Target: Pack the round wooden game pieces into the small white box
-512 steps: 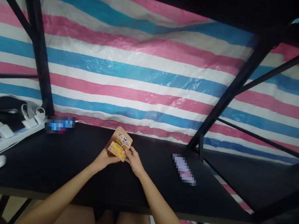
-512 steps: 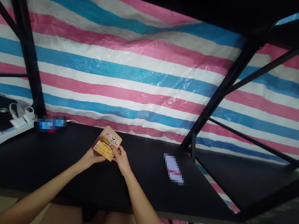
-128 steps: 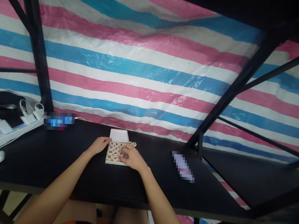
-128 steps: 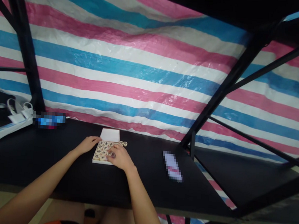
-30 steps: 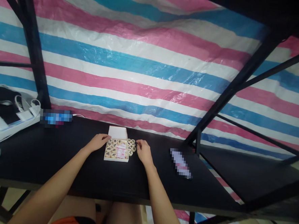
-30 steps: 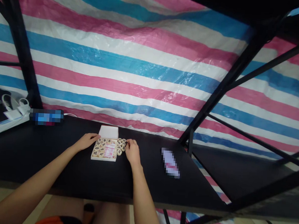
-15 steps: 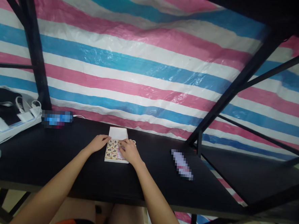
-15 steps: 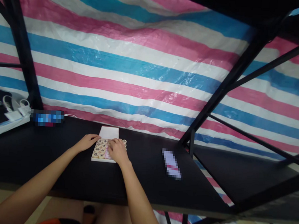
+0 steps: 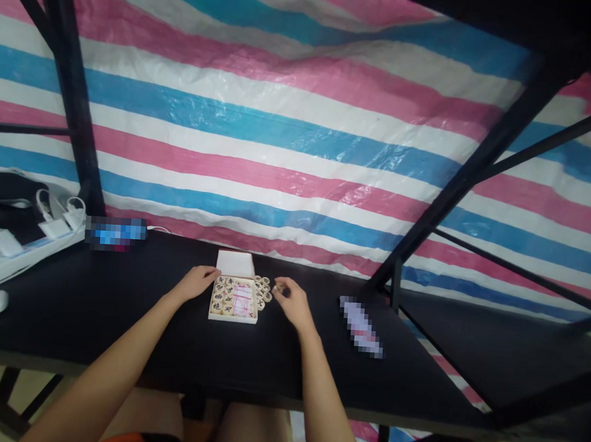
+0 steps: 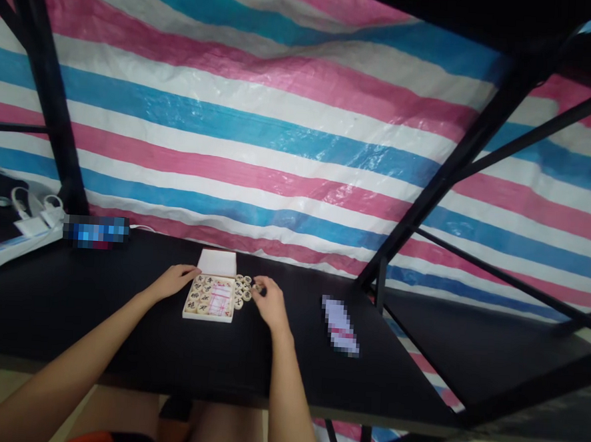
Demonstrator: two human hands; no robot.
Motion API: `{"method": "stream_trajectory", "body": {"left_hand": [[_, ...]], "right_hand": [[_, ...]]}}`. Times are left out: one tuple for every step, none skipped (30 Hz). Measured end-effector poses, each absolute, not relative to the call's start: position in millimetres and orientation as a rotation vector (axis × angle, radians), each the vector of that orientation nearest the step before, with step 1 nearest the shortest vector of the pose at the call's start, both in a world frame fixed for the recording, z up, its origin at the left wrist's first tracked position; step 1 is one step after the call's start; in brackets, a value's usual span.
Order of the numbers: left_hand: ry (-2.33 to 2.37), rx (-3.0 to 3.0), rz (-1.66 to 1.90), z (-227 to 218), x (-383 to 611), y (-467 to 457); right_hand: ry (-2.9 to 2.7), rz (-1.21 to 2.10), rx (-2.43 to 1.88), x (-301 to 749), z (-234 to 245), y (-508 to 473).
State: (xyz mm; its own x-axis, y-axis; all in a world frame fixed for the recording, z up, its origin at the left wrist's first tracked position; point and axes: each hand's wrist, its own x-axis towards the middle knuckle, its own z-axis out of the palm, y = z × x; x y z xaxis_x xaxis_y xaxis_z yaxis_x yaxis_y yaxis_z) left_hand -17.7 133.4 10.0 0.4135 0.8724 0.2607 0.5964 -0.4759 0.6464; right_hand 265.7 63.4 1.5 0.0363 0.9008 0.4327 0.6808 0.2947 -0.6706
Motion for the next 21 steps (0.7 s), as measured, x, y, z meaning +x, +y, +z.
{"method": "stream_trajectory", "body": {"left_hand": [[1.250, 2.214, 0.806, 10, -18, 134], [1.253, 2.213, 0.805, 10, -18, 134], [1.256, 2.210, 0.804, 9, -18, 135], [1.260, 2.208, 0.805, 9, -18, 135], [1.263, 2.207, 0.807, 9, -18, 135], [1.263, 2.206, 0.809, 9, -18, 135], [1.262, 2.206, 0.811, 9, -18, 135], [1.259, 2.206, 0.813, 9, -18, 135], [1.258, 2.207, 0.814, 9, -18, 135], [1.256, 2.208, 0.814, 8, -18, 135], [1.255, 2.209, 0.814, 8, -18, 135], [1.255, 2.209, 0.813, 8, -18, 135], [1.255, 2.208, 0.814, 8, -18, 135], [1.255, 2.208, 0.815, 8, -18, 135], [1.255, 2.207, 0.817, 8, -18, 135], [1.255, 2.206, 0.818, 9, -17, 135], [1.254, 2.204, 0.820, 9, -17, 135], [1.254, 2.203, 0.821, 9, -17, 134], [1.253, 2.202, 0.822, 10, -18, 134], [1.253, 2.200, 0.824, 10, -18, 134], [1.252, 2.198, 0.825, 10, -18, 134]], "right_hand": [[-1.662, 0.376, -1.479, 277, -2, 64], [-1.632, 0.440, -1.502, 286, -6, 64], [-1.608, 0.510, -1.518, 293, -10, 65], [-1.587, 0.582, -1.528, 298, -14, 65], [-1.567, 0.652, -1.531, 301, -16, 66], [-1.547, 0.717, -1.527, 303, -18, 66], [-1.528, 0.778, -1.518, 303, -20, 67], [-1.511, 0.834, -1.503, 302, -20, 67], [-1.497, 0.888, -1.482, 301, -20, 66], [-1.486, 0.937, -1.458, 300, -20, 66], [-1.476, 0.980, -1.433, 298, -19, 65], [-1.465, 1.017, -1.410, 297, -18, 64], [-1.454, 1.046, -1.391, 296, -17, 63], [-1.441, 1.070, -1.377, 295, -16, 62], [-1.428, 1.091, -1.366, 295, -16, 61], [-1.416, 1.110, -1.357, 295, -15, 60], [-1.408, 1.128, -1.349, 295, -14, 59], [-1.402, 1.144, -1.341, 295, -14, 59], [-1.401, 1.158, -1.333, 295, -13, 59], [-1.402, 1.168, -1.324, 294, -14, 59], [-1.406, 1.176, -1.317, 293, -14, 59]]}}
